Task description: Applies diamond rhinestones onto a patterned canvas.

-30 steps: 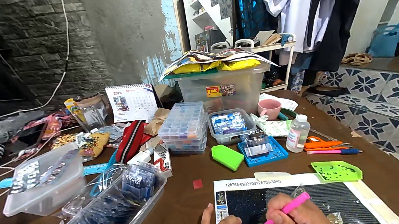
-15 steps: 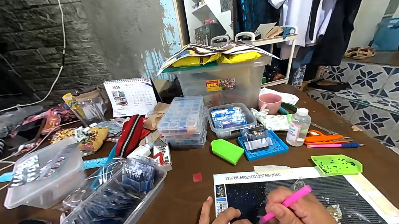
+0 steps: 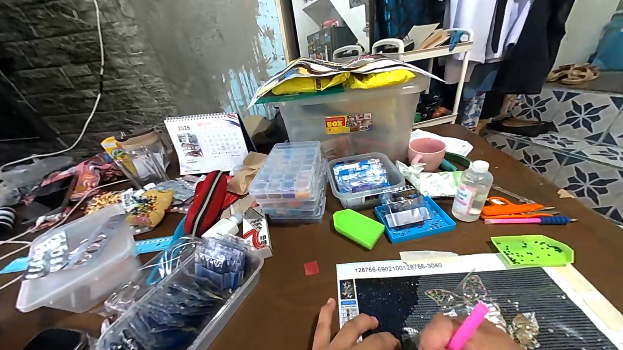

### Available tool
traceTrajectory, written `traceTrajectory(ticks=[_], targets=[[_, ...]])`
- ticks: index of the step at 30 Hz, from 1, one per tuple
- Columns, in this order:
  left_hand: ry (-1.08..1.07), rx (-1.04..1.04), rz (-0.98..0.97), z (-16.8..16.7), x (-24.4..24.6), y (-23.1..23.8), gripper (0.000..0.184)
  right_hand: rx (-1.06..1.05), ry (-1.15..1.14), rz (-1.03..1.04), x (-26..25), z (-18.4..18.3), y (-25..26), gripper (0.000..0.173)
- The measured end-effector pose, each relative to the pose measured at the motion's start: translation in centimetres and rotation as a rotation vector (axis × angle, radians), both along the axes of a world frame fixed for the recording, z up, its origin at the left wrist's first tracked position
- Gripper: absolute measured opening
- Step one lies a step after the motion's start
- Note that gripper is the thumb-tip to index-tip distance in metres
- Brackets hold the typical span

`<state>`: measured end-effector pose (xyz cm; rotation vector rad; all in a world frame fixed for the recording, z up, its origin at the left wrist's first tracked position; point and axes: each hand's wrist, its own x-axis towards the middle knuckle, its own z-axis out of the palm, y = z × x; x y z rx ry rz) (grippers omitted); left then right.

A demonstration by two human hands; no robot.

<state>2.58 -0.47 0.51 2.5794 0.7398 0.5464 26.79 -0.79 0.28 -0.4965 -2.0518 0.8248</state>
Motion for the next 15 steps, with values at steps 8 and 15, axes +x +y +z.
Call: traceTrajectory(ticks=[8,15], targets=[[0.005,0.005,-0.002,-0.01,0.04,0.05,0.052,0.001,-0.006,0.021,-0.02,-0.02,0.09,0.034],[-0.003,0.016,-0.003,-0.09,0.02,0.08,0.052,0.029,-0.009,0.025,-0.09,-0.08,0.09,0.032]])
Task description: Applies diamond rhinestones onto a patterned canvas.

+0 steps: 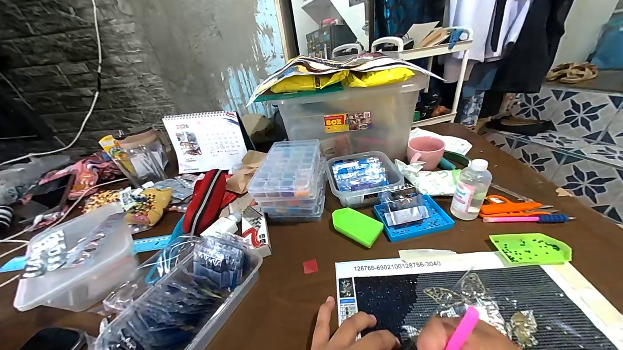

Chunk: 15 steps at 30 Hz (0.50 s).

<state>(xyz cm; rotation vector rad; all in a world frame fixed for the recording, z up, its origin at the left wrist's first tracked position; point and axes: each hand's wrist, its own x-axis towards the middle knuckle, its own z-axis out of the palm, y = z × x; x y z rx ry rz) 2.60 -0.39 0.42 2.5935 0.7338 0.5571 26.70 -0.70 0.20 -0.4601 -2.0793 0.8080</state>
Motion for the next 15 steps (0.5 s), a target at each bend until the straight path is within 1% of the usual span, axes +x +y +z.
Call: traceTrajectory(ticks=[9,12,15], targets=[[-0.005,-0.005,0.000,-0.10,-0.01,0.00,0.052,0.052,-0.037,0.001,-0.03,0.06,-0.06,0.033],[0.000,-0.013,-0.002,-0.01,-0.02,0.06,0.053,-0.019,-0.007,-0.021,0.00,0.14,0.02,0.036],[-0.005,-0.019,0.001,0.00,-0.03,0.08,0.052,-0.138,0.046,-0.086,0.26,0.22,0.11,0.036]])
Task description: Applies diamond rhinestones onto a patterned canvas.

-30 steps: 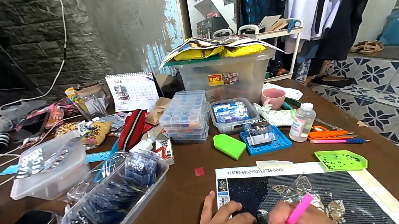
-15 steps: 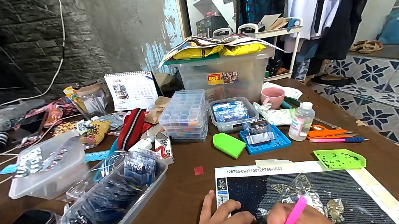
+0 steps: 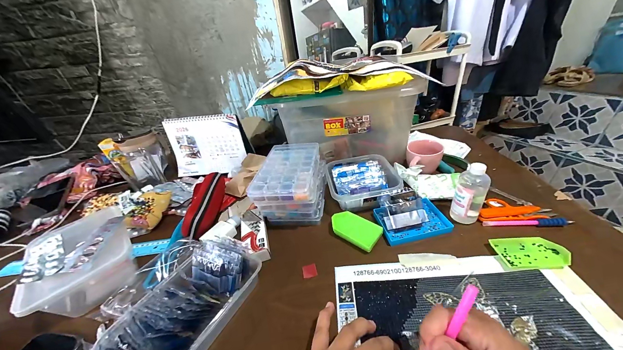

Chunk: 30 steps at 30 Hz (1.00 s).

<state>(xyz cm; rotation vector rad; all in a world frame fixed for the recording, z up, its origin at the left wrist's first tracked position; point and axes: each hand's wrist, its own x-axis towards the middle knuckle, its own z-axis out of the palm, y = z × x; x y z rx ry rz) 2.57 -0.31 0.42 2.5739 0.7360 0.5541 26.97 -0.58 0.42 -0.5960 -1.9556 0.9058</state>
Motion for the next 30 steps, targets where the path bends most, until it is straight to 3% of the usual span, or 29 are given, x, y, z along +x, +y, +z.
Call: traceTrajectory(ticks=[5,9,30], targets=[[0.012,-0.020,-0.008,0.1,0.0,0.1,0.055,-0.160,0.090,-0.209,0.3,0.1,0.6,0.020],[0.014,-0.036,-0.018,-0.1,0.0,0.2,0.057,-0.215,0.060,-0.345,0.1,0.2,1.0,0.018],[0.004,-0.055,-0.034,-0.1,0.0,0.1,0.058,-0.124,-0.023,-0.356,-0.3,-0.3,1.0,0.020]])
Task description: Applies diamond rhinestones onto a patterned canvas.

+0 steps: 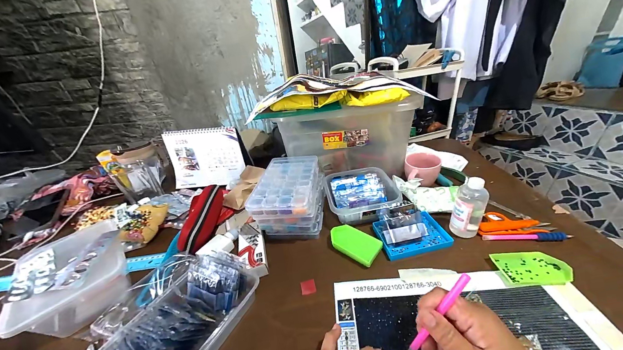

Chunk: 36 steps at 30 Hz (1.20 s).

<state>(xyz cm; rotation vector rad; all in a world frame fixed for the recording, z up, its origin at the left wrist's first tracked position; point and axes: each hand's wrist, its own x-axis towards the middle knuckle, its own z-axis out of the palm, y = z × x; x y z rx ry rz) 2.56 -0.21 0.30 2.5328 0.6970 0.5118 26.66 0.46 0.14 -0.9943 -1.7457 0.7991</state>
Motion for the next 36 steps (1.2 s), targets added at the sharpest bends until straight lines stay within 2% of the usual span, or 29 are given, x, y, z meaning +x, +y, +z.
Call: traceTrajectory(ticks=[11,23,30,36], targets=[[0.022,-0.005,0.009,0.08,0.00,0.07,0.060,0.049,-0.039,0.008,-0.01,-0.02,0.01,0.022],[0.015,0.002,0.019,-0.05,-0.06,0.01,0.059,0.252,-0.129,0.050,0.10,-0.27,0.03,0.030],[0.002,0.018,0.012,-0.20,-0.07,-0.01,0.060,0.489,-0.304,0.157,0.50,0.24,-0.62,0.028],[-0.002,0.023,0.021,-0.25,-0.03,-0.06,0.060,0.499,-0.312,0.170,0.59,0.12,-0.58,0.027]])
